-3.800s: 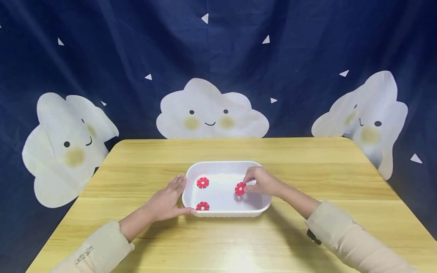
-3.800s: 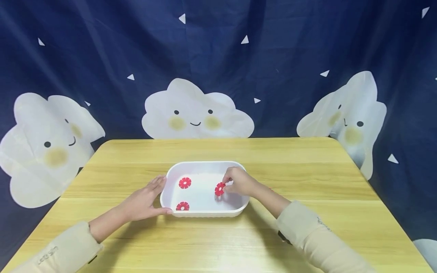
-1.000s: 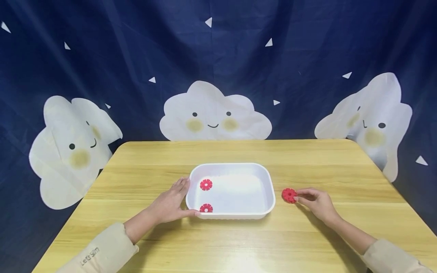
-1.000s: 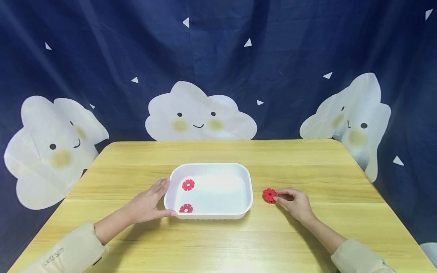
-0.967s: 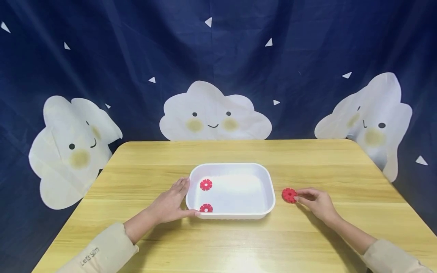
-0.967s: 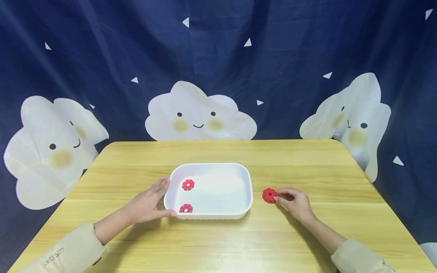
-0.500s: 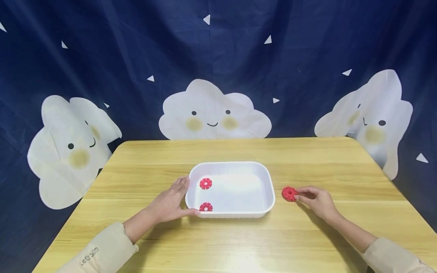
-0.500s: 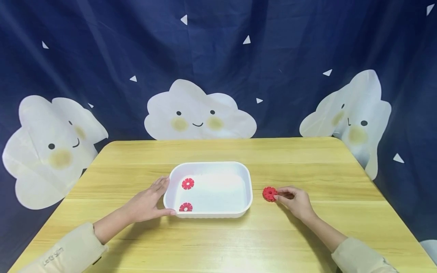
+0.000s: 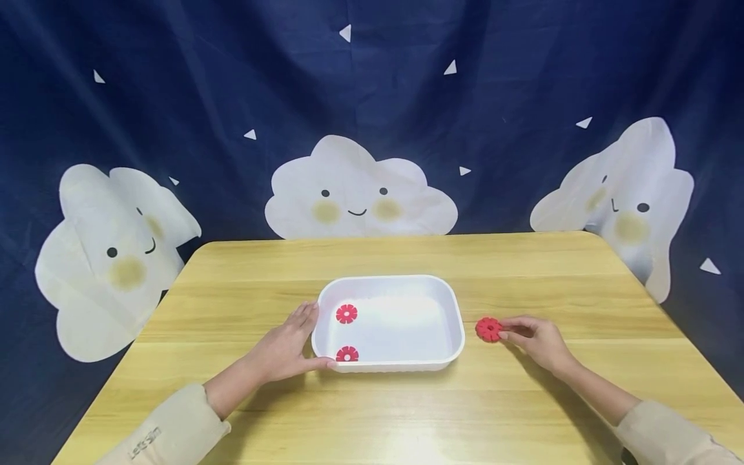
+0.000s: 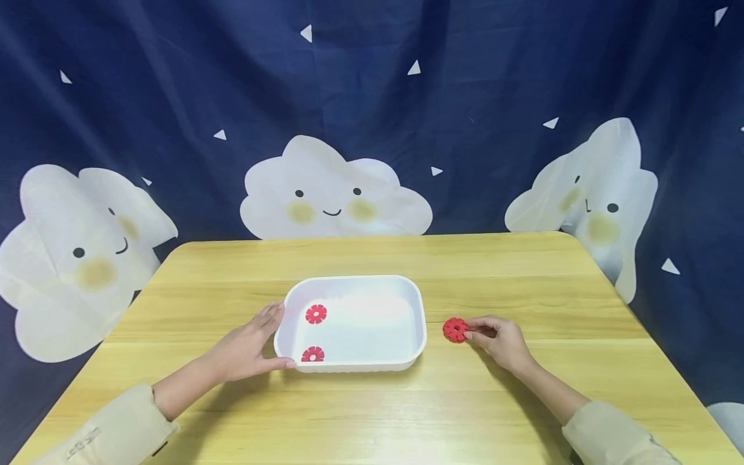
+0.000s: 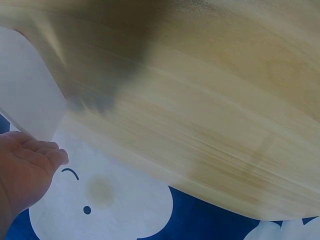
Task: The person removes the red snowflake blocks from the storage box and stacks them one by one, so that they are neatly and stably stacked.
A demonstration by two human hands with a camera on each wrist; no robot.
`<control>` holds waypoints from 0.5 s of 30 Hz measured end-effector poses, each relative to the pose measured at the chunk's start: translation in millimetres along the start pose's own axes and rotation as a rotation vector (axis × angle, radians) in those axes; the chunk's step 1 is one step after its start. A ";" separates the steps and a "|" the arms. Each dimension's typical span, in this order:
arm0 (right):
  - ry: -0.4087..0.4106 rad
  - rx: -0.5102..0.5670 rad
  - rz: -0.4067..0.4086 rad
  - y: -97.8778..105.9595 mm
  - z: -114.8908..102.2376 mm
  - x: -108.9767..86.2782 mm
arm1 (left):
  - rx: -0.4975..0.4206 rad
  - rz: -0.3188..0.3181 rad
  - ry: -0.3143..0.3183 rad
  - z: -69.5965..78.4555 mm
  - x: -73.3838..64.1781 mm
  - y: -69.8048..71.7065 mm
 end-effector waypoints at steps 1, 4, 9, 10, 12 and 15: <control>0.000 -0.004 -0.004 -0.2 -0.1 0.3 | -0.001 0.001 0.001 0.0 -0.5 -0.1; 0.006 -0.008 -0.008 -0.2 -0.5 0.7 | -0.003 0.002 0.000 0.0 -0.9 -0.2; 0.039 -0.009 0.000 0.2 -1.5 0.4 | 0.000 0.003 -0.004 0.1 -0.5 0.2; 0.047 -0.011 0.002 0.2 -1.7 0.4 | 0.002 0.003 -0.003 0.1 -0.5 0.3; 0.060 -0.015 0.005 -0.1 -1.8 0.7 | 0.004 0.001 -0.001 0.1 -0.8 0.5; 0.075 -0.023 0.006 -0.8 -1.5 1.1 | 0.001 -0.002 0.002 0.1 -1.2 0.9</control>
Point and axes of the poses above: each hand's wrist, its own x-axis towards the middle knuckle, its own y-axis out of the back of the hand, z = x × y, the point moved 4 cm from there along x, towards the middle knuckle, and after that the axes turned 6 degrees about y, right-handed, at the moved point
